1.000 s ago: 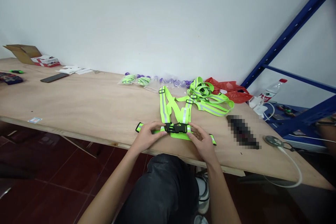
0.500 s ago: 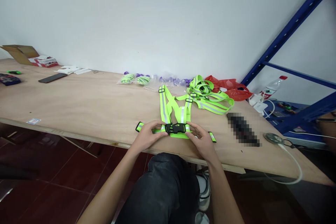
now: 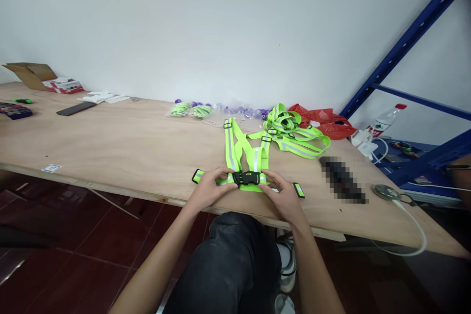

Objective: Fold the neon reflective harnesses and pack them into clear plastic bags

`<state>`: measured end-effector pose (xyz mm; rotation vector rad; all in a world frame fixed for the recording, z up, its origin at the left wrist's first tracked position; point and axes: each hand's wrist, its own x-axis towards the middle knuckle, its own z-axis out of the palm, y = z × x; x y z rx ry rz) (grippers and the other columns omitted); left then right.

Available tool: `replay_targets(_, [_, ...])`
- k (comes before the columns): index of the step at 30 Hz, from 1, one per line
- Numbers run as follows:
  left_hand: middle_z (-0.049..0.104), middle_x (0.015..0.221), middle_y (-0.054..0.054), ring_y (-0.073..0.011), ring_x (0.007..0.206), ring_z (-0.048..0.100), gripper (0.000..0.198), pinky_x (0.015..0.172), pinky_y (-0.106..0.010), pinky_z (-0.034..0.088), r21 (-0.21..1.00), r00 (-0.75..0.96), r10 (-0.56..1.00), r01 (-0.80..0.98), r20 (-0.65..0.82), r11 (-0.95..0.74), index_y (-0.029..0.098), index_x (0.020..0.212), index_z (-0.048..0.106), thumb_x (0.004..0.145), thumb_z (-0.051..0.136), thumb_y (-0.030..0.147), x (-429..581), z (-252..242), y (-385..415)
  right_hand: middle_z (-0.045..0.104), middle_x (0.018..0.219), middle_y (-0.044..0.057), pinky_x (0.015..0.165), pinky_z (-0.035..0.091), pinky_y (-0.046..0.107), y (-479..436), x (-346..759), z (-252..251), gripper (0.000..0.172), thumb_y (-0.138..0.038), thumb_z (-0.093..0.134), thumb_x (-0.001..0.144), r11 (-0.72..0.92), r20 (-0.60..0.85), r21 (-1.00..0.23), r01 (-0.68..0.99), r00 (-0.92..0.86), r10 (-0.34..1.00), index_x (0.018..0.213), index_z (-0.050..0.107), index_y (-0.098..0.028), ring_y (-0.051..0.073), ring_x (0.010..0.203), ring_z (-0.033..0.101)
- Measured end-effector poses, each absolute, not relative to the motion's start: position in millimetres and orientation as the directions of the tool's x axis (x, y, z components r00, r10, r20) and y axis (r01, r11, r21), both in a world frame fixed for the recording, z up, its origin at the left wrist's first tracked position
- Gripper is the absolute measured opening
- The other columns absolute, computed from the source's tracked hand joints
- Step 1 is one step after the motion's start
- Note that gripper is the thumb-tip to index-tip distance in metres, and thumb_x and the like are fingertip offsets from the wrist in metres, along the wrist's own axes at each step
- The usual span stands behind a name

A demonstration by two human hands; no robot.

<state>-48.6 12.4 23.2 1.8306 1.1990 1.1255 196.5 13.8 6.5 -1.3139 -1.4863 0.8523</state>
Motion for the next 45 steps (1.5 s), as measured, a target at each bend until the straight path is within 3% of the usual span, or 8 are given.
replay_targets(20, [0.071, 0.105, -0.005, -0.0231, 0.094, 0.066, 0.039, 0.086, -0.035, 0.053, 0.821, 0.202, 0.923, 0.423, 0.327, -0.383, 0.025, 0.113, 0.068, 0.079, 0.075, 0.043, -45.7, 16.3, 16.0, 0.075, 0.107, 0.007, 0.079, 0.055, 0.04, 14.5, 189.8, 10.1, 0.05, -0.045, 0.075, 0.07, 0.222, 0.251, -0.879, 0.421, 0.012, 0.968, 0.115, 0.071, -0.024, 0.027, 0.093, 0.069])
replay_targets(24, [0.068, 0.116, -0.006, -0.0246, 0.106, 0.064, 0.038, 0.094, -0.038, 0.05, 0.74, 0.25, 0.887, 0.488, 0.389, -0.462, 0.025, 0.121, 0.062, 0.085, 0.068, 0.038, -43.3, 16.6, 12.3, 0.074, 0.109, 0.007, 0.082, 0.054, 0.041, 12.9, 188.8, 10.8, 0.052, -0.043, 0.074, 0.07, 0.235, 0.269, -0.869, 0.435, 0.017, 0.963, 0.118, 0.069, -0.024, 0.027, 0.095, 0.068])
replay_targets(28, [0.062, 0.129, -0.01, -0.0275, 0.12, 0.058, 0.05, 0.1, -0.042, 0.046, 0.659, 0.287, 0.858, 0.552, 0.426, -0.511, 0.025, 0.134, 0.052, 0.087, 0.066, 0.032, -39.4, 19.0, 7.9, 0.072, 0.117, 0.008, 0.088, 0.052, 0.043, 12.3, 189.1, 8.7, 0.053, -0.042, 0.074, 0.072, 0.275, 0.305, -0.851, 0.448, -0.005, 0.952, 0.121, 0.066, -0.023, 0.027, 0.098, 0.066])
replay_targets(34, [0.051, 0.144, -0.012, -0.0262, 0.135, 0.047, 0.061, 0.112, -0.043, 0.037, 0.643, 0.218, 0.835, 0.549, 0.506, -0.533, 0.024, 0.143, 0.042, 0.088, 0.065, 0.036, -62.7, 22.9, -3.2, 0.071, 0.113, 0.011, 0.083, 0.055, 0.04, 2.9, 190.4, 12.4, 0.046, -0.046, 0.068, 0.079, 0.352, 0.393, -0.86, 0.368, 0.038, 0.919, 0.117, 0.066, -0.02, 0.026, 0.099, 0.067])
replay_targets(39, [0.051, 0.145, -0.012, -0.0276, 0.134, 0.048, 0.064, 0.111, -0.043, 0.039, 0.683, 0.146, 0.897, 0.6, 0.418, -0.416, 0.023, 0.144, 0.043, 0.087, 0.063, 0.044, -126.5, 21.8, -19.2, 0.071, 0.106, 0.013, 0.083, 0.055, 0.042, -3.9, 240.2, 16.0, 0.038, -0.046, 0.062, 0.084, 0.404, 0.518, -0.819, 0.407, 0.224, 0.826, 0.109, 0.068, -0.018, 0.027, 0.095, 0.067])
replay_targets(42, [0.054, 0.143, -0.012, -0.0306, 0.131, 0.051, 0.068, 0.108, -0.045, 0.041, 0.673, 0.155, 0.93, 0.651, 0.333, -0.35, 0.022, 0.142, 0.046, 0.084, 0.064, 0.051, -156.1, 20.3, -19.1, 0.065, 0.122, 0.014, 0.09, 0.053, 0.045, 2.6, 290.4, 10.2, 0.047, -0.045, 0.064, 0.08, 0.38, 0.507, -0.762, 0.525, 0.118, 0.854, 0.12, 0.063, -0.02, 0.03, 0.111, 0.062])
replay_targets(45, [0.056, 0.141, -0.013, -0.0324, 0.129, 0.052, 0.067, 0.109, -0.046, 0.04, 0.636, 0.239, 0.929, 0.678, 0.284, -0.369, 0.021, 0.139, 0.052, 0.082, 0.065, 0.053, -165.3, 20.3, -8.8, 0.059, 0.136, 0.012, 0.107, 0.043, 0.048, 10.8, 329.3, -0.8, 0.055, -0.039, 0.065, 0.073, 0.318, 0.389, -0.716, 0.622, -0.023, 0.921, 0.126, 0.061, -0.023, 0.031, 0.125, 0.055])
